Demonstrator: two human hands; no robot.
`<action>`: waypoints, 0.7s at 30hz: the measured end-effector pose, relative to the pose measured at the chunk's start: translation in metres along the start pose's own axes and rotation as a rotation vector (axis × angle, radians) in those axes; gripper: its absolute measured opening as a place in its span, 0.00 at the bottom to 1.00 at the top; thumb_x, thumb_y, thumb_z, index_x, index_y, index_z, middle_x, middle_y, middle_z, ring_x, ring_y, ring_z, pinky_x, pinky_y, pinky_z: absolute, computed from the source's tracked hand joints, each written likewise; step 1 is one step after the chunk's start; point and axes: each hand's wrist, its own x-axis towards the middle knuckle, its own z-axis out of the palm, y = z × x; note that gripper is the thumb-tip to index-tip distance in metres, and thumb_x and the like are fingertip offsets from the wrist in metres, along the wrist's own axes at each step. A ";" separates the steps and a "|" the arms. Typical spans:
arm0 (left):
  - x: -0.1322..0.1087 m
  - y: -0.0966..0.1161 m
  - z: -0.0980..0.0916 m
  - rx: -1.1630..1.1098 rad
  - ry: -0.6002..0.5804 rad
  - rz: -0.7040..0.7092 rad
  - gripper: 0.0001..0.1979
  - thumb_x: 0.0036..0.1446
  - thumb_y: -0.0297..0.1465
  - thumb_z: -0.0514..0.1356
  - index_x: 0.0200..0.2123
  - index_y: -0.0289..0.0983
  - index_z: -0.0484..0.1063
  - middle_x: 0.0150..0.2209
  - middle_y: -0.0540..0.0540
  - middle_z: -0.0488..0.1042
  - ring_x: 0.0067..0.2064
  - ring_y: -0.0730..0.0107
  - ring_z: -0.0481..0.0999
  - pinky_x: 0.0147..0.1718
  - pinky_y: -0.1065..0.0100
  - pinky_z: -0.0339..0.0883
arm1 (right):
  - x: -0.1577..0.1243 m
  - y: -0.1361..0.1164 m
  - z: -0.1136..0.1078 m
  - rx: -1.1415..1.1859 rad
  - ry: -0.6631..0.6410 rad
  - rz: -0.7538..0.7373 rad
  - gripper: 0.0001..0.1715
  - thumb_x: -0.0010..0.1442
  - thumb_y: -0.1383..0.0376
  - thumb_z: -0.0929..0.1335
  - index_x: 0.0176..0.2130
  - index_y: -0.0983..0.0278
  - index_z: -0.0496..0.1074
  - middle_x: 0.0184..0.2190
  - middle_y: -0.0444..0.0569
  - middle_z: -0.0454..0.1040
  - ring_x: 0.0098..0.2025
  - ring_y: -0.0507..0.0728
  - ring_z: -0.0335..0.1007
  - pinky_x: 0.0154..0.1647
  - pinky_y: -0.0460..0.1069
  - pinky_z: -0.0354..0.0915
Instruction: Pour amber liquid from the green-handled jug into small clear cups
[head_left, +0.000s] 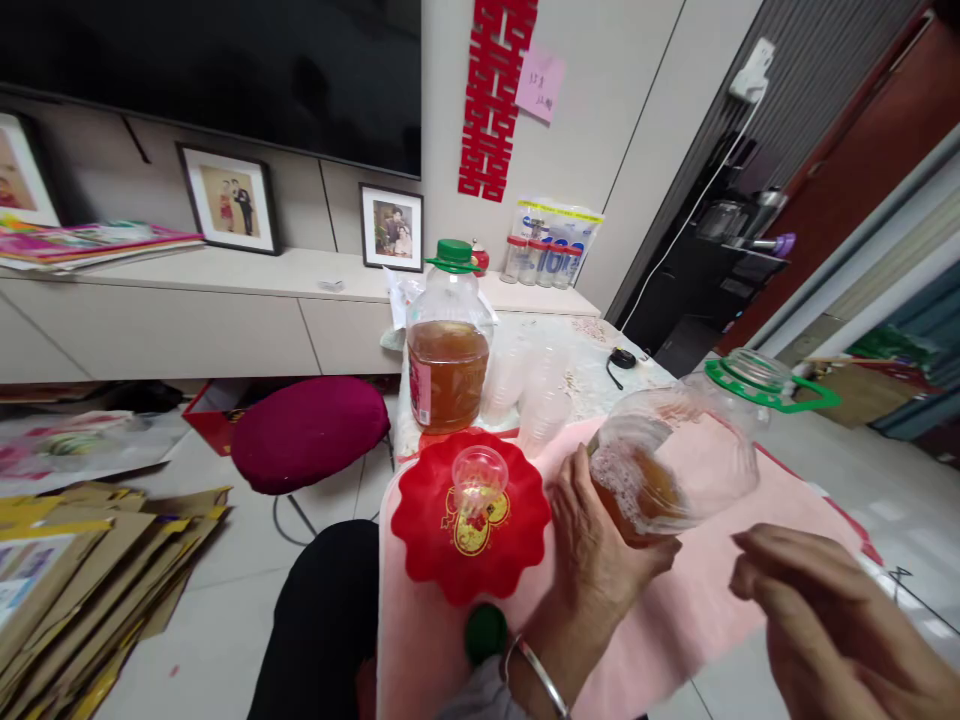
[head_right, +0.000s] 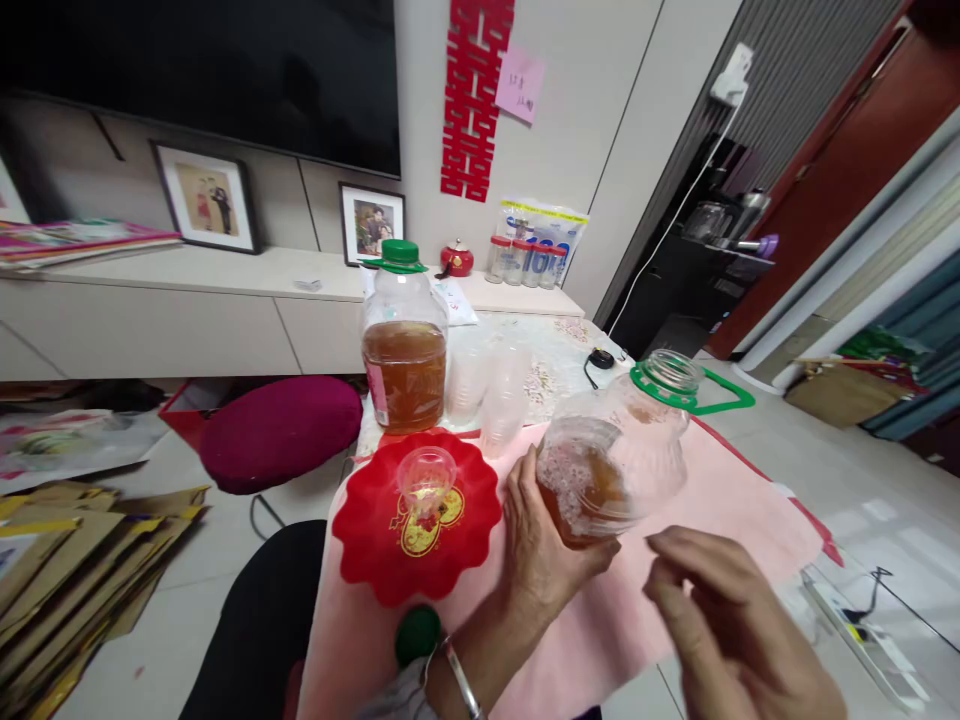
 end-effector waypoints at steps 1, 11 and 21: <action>-0.001 0.000 0.000 -0.018 -0.004 0.007 0.66 0.32 0.47 0.78 0.70 0.31 0.50 0.63 0.29 0.67 0.62 0.41 0.71 0.61 0.41 0.70 | 0.003 0.010 -0.003 0.086 0.117 0.098 0.08 0.61 0.61 0.75 0.42 0.57 0.80 0.40 0.50 0.76 0.35 0.58 0.71 0.33 0.52 0.68; 0.000 0.000 0.000 -0.085 -0.001 0.021 0.68 0.31 0.41 0.79 0.70 0.36 0.44 0.65 0.29 0.65 0.65 0.38 0.68 0.63 0.39 0.66 | 0.015 0.112 0.014 0.426 -0.344 0.426 0.41 0.57 0.48 0.77 0.63 0.59 0.70 0.67 0.61 0.68 0.67 0.70 0.66 0.62 0.64 0.69; 0.000 -0.007 0.009 -0.089 -0.011 -0.026 0.73 0.28 0.37 0.77 0.73 0.35 0.39 0.66 0.27 0.61 0.68 0.34 0.64 0.66 0.38 0.63 | 0.047 0.148 0.014 0.397 -0.579 0.484 0.63 0.34 0.42 0.84 0.65 0.54 0.71 0.65 0.62 0.69 0.63 0.72 0.70 0.60 0.65 0.69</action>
